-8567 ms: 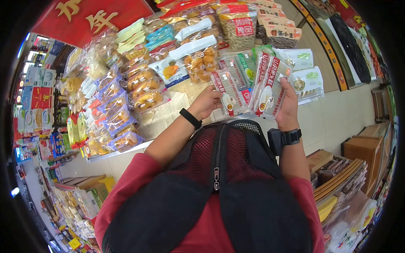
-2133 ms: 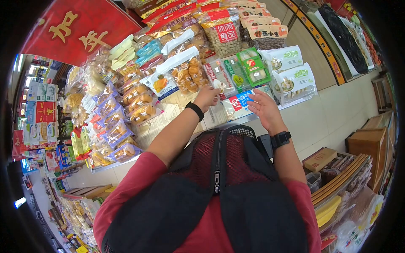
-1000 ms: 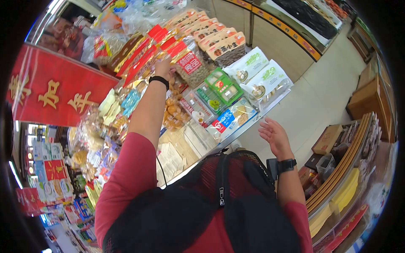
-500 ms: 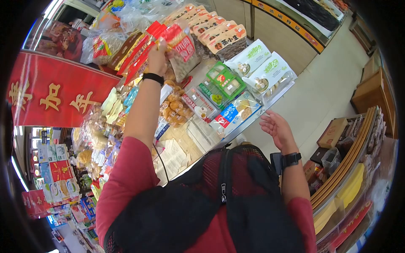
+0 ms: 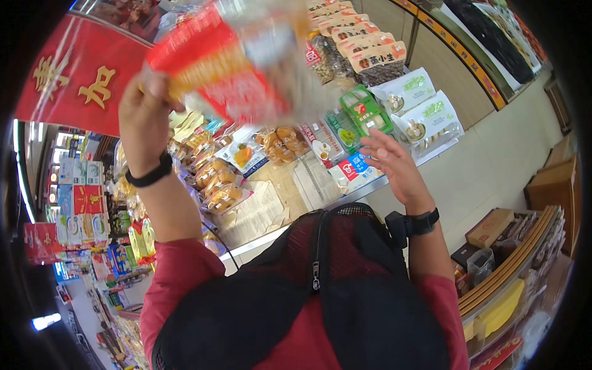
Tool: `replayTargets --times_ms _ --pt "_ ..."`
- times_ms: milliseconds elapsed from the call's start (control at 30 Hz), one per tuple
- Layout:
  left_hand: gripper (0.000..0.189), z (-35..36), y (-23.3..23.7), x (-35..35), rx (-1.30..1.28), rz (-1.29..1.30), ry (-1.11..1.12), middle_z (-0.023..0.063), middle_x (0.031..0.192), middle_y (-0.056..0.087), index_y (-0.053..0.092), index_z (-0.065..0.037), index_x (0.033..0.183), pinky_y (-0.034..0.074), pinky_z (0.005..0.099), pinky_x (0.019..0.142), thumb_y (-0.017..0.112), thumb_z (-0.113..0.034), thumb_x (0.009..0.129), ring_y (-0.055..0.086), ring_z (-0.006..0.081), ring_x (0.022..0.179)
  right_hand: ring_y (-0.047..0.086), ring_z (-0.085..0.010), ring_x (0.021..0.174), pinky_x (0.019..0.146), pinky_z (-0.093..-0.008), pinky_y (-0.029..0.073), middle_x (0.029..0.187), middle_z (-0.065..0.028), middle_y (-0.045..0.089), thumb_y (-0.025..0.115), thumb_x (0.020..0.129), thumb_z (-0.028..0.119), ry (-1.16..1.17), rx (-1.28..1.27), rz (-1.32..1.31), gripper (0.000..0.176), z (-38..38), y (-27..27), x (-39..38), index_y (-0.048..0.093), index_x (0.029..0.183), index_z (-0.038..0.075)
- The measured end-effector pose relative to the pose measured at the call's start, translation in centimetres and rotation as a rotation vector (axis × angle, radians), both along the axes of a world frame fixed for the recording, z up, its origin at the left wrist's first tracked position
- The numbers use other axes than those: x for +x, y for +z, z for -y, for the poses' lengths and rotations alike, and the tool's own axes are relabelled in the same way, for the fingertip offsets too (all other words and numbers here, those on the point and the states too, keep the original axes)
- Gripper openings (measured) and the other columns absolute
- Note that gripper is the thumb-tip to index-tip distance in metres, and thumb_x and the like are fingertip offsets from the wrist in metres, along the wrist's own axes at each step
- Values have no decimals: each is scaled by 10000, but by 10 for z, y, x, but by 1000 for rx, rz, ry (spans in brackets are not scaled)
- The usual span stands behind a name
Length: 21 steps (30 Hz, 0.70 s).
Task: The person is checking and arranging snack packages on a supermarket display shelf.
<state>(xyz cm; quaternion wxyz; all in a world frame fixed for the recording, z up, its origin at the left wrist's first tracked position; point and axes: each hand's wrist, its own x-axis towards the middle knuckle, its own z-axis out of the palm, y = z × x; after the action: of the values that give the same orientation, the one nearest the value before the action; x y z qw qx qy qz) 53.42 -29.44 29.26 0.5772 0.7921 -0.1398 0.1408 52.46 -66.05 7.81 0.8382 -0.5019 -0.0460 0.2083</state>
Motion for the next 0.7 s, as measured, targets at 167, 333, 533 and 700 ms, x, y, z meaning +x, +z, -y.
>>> replayTargets --times_ms 167,333,533,700 --pt "192 -15 -70 -64 188 -388 -91 51 796 646 670 12 933 495 270 626 631 -176 921 606 113 690 546 -241 1163 1007 -381 416 1299 -161 545 571 934 243 143 -7 -52 538 -18 -13 1 419 1397 15" --pt "182 -38 -125 -115 278 -534 -34 44 780 610 654 20 967 482 249 615 619 -156 930 584 104 685 569 -252 1144 996 -376 424 1282 -172 561 559 940 243 236 -32 -110 513 -33 -17 5 434 1373 -3" --pt "286 -75 -161 -147 151 -696 153 11 738 591 629 -7 920 481 246 592 569 -283 965 566 89 637 588 -253 1121 968 -364 464 1263 -175 576 552 946 243 325 -115 -143 484 -56 -28 9 458 1356 4" --pt "295 -138 -229 -149 86 -708 380 45 813 627 622 6 977 500 254 599 591 -286 944 592 106 622 601 -237 1089 946 -348 475 1239 -161 595 541 956 229 353 -166 -140 461 -65 -26 9 466 1353 7"
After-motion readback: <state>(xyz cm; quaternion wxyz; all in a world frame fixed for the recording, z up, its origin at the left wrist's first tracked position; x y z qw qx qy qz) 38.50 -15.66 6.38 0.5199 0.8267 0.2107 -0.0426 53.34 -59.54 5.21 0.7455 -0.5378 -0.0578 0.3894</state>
